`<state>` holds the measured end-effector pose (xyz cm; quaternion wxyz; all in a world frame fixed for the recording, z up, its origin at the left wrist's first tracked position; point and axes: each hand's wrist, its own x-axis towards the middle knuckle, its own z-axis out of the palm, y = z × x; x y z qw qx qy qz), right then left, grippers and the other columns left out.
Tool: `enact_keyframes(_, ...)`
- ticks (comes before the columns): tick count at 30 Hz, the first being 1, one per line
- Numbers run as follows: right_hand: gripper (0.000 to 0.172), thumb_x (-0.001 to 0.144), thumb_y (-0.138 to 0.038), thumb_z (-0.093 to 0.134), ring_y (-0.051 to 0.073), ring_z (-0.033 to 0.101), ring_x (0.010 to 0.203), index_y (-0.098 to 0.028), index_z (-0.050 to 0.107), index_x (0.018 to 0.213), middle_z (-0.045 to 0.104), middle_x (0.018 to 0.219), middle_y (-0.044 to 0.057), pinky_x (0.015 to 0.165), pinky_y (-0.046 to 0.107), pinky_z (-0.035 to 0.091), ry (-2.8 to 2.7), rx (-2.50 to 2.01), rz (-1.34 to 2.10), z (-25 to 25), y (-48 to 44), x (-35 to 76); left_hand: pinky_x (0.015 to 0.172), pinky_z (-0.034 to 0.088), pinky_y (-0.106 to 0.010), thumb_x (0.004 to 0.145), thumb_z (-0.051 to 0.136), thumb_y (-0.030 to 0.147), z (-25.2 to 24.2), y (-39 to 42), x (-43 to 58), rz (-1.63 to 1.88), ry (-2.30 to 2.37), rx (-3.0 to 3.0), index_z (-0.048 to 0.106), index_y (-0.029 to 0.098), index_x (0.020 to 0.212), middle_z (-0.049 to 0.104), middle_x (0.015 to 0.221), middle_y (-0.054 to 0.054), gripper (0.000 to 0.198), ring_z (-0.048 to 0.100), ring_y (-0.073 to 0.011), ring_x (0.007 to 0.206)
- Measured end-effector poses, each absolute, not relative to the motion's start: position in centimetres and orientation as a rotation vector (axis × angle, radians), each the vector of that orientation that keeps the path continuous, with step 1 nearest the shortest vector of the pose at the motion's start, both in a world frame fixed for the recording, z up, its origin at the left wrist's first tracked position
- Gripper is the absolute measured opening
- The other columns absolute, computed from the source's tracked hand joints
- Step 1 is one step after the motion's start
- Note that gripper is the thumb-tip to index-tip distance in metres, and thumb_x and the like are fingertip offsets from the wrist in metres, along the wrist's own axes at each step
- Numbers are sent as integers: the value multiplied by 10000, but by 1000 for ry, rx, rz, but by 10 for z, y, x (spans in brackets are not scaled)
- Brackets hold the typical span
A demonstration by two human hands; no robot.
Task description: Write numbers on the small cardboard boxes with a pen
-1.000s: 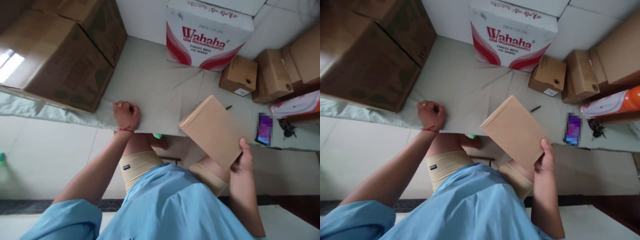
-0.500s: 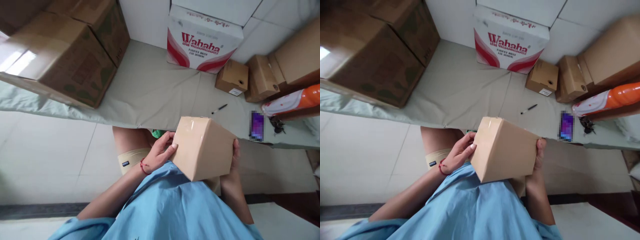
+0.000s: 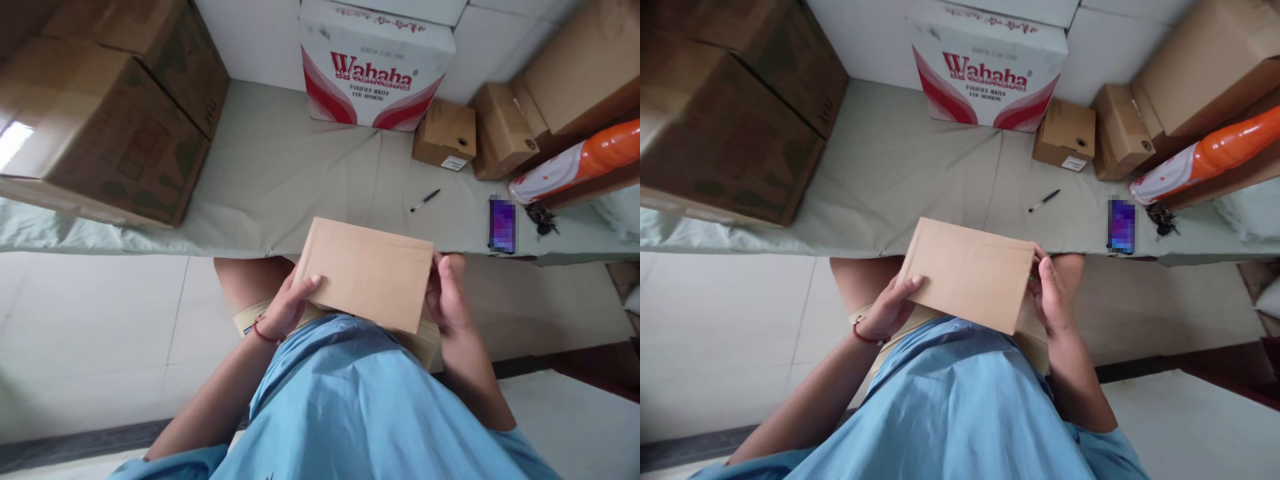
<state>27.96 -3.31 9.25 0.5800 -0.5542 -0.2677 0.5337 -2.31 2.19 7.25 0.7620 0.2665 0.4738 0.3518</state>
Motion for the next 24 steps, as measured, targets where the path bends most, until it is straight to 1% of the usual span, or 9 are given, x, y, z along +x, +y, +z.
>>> enact_keyframes(3, 530, 999, -681, 678, 272, 728, 1299, -347, 736, 1407, 783, 1370, 44, 989, 422, 656, -657, -1244, 1262, 117, -38, 275, 799, 673, -340, 736, 929, 490, 68, 27, -29, 810, 1072, 344, 740, 174, 1226, 816, 1191, -99, 613, 783, -301, 1056)
enact_keyframes(5, 539, 989, -573, 749, 269, 726, 1301, -369, 687, 1485, 760, 1416, 50, 948, 400, 665, -751, -1231, 1291, 132, -44, 271, 748, 683, -344, 785, 874, 459, 66, 30, -32, 837, 1054, 244, 748, 192, 1187, 827, 1097, -71, 499, 792, -265, 931)
enact_keyframes(7, 588, 982, -483, 789, 268, 718, 1312, -393, 635, 1542, 730, 1471, 50, 947, 393, 667, -839, -1213, 1322, 142, -49, 267, 721, 690, -361, 826, 826, 460, 63, 31, -34, 842, 1011, 180, 743, 200, 1162, 827, 1035, -60, 433, 788, -253, 851)
enact_keyframes(11, 590, 964, -440, 821, 256, 729, 1292, -397, 640, 1523, 730, 1466, 52, 1018, 411, 654, -896, -1142, 1332, 143, -51, 264, 701, 699, -368, 864, 798, 455, 62, 27, -31, 863, 941, 114, 728, 212, 1181, 835, 1055, -68, 406, 795, -265, 865)
enact_keyframes(14, 538, 935, -483, 840, 254, 760, 1223, -375, 682, 1438, 775, 1367, 54, 983, 413, 666, -768, -1176, 1303, 132, -48, 267, 696, 698, -324, 853, 833, 405, 67, 22, -26, 891, 936, 126, 739, 214, 1162, 835, 1028, -55, 376, 787, -234, 839)
enact_keyframes(16, 529, 905, -510, 860, 257, 766, 1211, -355, 705, 1387, 791, 1322, 54, 960, 402, 670, -670, -1222, 1277, 123, -47, 271, 697, 705, -329, 838, 855, 389, 74, 20, -22, 880, 944, 167, 746, 208, 1174, 832, 1050, -56, 396, 784, -232, 850)
enact_keyframes(18, 552, 870, -513, 887, 262, 756, 1243, -342, 716, 1367, 791, 1327, 53, 971, 392, 665, -596, -1264, 1260, 113, -47, 276, 713, 716, -354, 841, 856, 398, 84, 18, -19, 840, 958, 217, 747, 207, 1206, 823, 1113, -65, 426, 785, -244, 900)
enact_keyframes(21, 619, 808, -509, 931, 277, 741, 1289, -344, 716, 1365, 779, 1378, 37, 1005, 406, 656, -483, -1316, 1246, 102, -48, 281, 732, 723, -375, 891, 817, 425, 102, 17, -15, 723, 1006, 274, 751, 215, 1208, 812, 1127, -73, 386, 775, -249, 916)
enact_keyframes(24, 688, 739, -539, 968, 292, 729, 1326, -362, 727, 1359, 767, 1421, 12, 1036, 420, 653, -398, -1355, 1231, 96, -49, 284, 676, 708, -341, 959, 753, 481, 121, 19, -12, 636, 1062, 308, 749, 227, 1205, 810, 1101, -80, 353, 771, -245, 894)
